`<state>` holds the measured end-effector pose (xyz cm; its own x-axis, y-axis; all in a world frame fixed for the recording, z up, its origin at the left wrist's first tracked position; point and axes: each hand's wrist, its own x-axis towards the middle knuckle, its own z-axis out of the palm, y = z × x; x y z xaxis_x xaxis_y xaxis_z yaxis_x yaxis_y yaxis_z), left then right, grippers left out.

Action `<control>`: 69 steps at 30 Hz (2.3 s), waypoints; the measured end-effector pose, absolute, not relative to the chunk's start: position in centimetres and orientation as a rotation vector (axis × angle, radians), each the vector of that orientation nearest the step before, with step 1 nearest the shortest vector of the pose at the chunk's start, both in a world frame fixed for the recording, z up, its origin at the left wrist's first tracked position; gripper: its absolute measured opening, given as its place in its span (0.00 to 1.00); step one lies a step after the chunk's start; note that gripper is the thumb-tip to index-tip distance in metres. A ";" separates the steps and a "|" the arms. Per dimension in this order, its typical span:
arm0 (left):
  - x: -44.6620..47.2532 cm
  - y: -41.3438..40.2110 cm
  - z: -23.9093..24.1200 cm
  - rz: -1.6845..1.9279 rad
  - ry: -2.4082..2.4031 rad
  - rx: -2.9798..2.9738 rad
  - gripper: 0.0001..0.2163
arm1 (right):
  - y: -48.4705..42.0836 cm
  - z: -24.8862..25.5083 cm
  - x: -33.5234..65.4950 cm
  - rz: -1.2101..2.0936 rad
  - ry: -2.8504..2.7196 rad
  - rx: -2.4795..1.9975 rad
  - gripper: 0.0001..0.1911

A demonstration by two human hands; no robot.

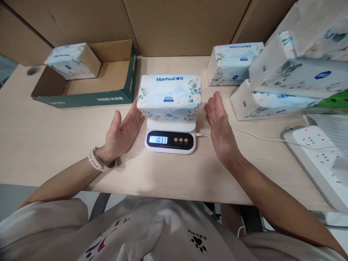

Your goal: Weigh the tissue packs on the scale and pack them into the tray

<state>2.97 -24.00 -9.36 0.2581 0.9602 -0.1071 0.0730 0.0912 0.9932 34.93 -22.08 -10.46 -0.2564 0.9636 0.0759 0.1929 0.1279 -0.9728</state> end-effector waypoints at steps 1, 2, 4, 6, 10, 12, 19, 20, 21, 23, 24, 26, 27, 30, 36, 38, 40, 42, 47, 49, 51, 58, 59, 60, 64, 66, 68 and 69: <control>2.8 -24.0 -9.7 0.959 1.047 1.257 0.42 | -22.2 -10.4 34.8 1.192 -1.602 -1.160 0.46; 2.7 -23.9 -9.9 0.997 1.002 1.225 0.42 | -22.2 -10.2 34.7 1.181 -1.605 -1.166 0.46; 2.5 -23.9 -10.4 1.036 0.949 1.175 0.42 | -22.4 -10.0 34.5 1.174 -1.606 -1.168 0.46; 2.4 -23.8 -10.7 1.049 0.932 1.151 0.41 | -22.4 -9.9 34.4 1.184 -1.611 -1.163 0.46; 2.4 -23.8 -10.8 1.074 0.921 1.140 0.39 | -22.4 -9.9 34.5 1.190 -1.613 -1.166 0.48; 2.3 -23.8 -10.7 1.078 0.925 1.133 0.39 | -22.3 -10.0 34.5 1.187 -1.617 -1.169 0.48; 2.3 -23.7 -11.0 1.106 0.933 1.121 0.37 | -22.5 -9.8 34.5 1.178 -1.628 -1.168 0.49; 2.3 -23.7 -11.0 1.109 0.934 1.121 0.37 | -22.5 -9.8 34.5 1.174 -1.632 -1.171 0.49; 2.3 -23.7 -11.0 1.111 0.937 1.120 0.37 | -22.5 -9.7 34.5 1.170 -1.636 -1.173 0.49; 2.4 -23.7 -11.0 1.112 0.944 1.119 0.37 | -22.5 -9.7 34.5 1.168 -1.643 -1.173 0.50; 2.4 -23.7 -11.0 1.112 0.947 1.118 0.38 | -22.5 -9.7 34.5 1.170 -1.644 -1.171 0.50; 2.4 -23.7 -10.9 1.112 0.947 1.118 0.39 | -22.4 -9.7 34.4 1.177 -1.642 -1.171 0.51; 2.5 -23.7 -10.9 1.111 0.946 1.119 0.39 | -22.4 -9.8 34.4 1.179 -1.640 -1.172 0.51; 2.5 -23.6 -10.8 1.112 0.956 1.115 0.38 | -22.4 -9.8 34.5 1.177 -1.643 -1.187 0.50; 2.7 -23.7 -10.6 1.112 0.973 1.104 0.41 | -22.3 -9.8 34.5 1.171 -1.636 -1.199 0.50; 2.8 -23.7 -10.4 1.119 0.982 1.102 0.39 | -22.3 -9.8 34.6 1.165 -1.633 -1.201 0.49; 3.0 -23.8 -10.2 1.120 0.995 1.098 0.38 | -22.3 -9.9 34.6 1.157 -1.638 -1.199 0.48; 3.2 -23.9 -10.0 1.116 1.007 1.085 0.39 | -22.2 -10.1 34.6 1.151 -1.649 -1.189 0.47; 3.1 -23.7 -10.3 1.125 1.022 1.081 0.43 | -22.1 -10.3 34.6 1.145 -1.636 -1.160 0.46; 3.0 -23.6 -10.6 1.136 1.026 1.097 0.44 | -22.3 -10.2 34.6 1.137 -1.631 -1.159 0.47; 3.0 -23.6 -10.8 1.153 1.037 1.107 0.43 | -22.5 -10.0 34.5 1.123 -1.637 -1.153 0.47; 3.9 -24.1 -9.9 1.812 1.250 1.005 0.21 | -22.3 -9.2 33.9 0.815 -1.340 -1.111 0.35; 4.0 -24.1 -9.7 1.897 1.267 1.004 0.22 | -22.0 -9.2 33.9 0.699 -1.254 -1.103 0.32; 4.0 -24.2 -9.6 1.943 1.280 1.011 0.24 | -21.6 -9.1 33.9 0.595 -1.178 -1.089 0.30; 4.0 -24.4 -9.2 1.904 1.316 1.037 0.31 | -20.1 -9.5 34.4 0.382 -1.032 -1.019 0.29; 4.1 -24.6 -9.0 1.883 1.323 1.055 0.33 | -19.7 -9.8 34.6 0.336 -1.014 -0.979 0.29; 4.2 -24.7 -8.8 1.878 1.327 1.087 0.35 | -19.8 -9.8 34.7 0.305 -1.029 -0.945 0.28; 4.3 -24.8 -8.7 1.875 1.327 1.105 0.36 | -20.0 -9.8 34.7 0.303 -1.050 -0.939 0.28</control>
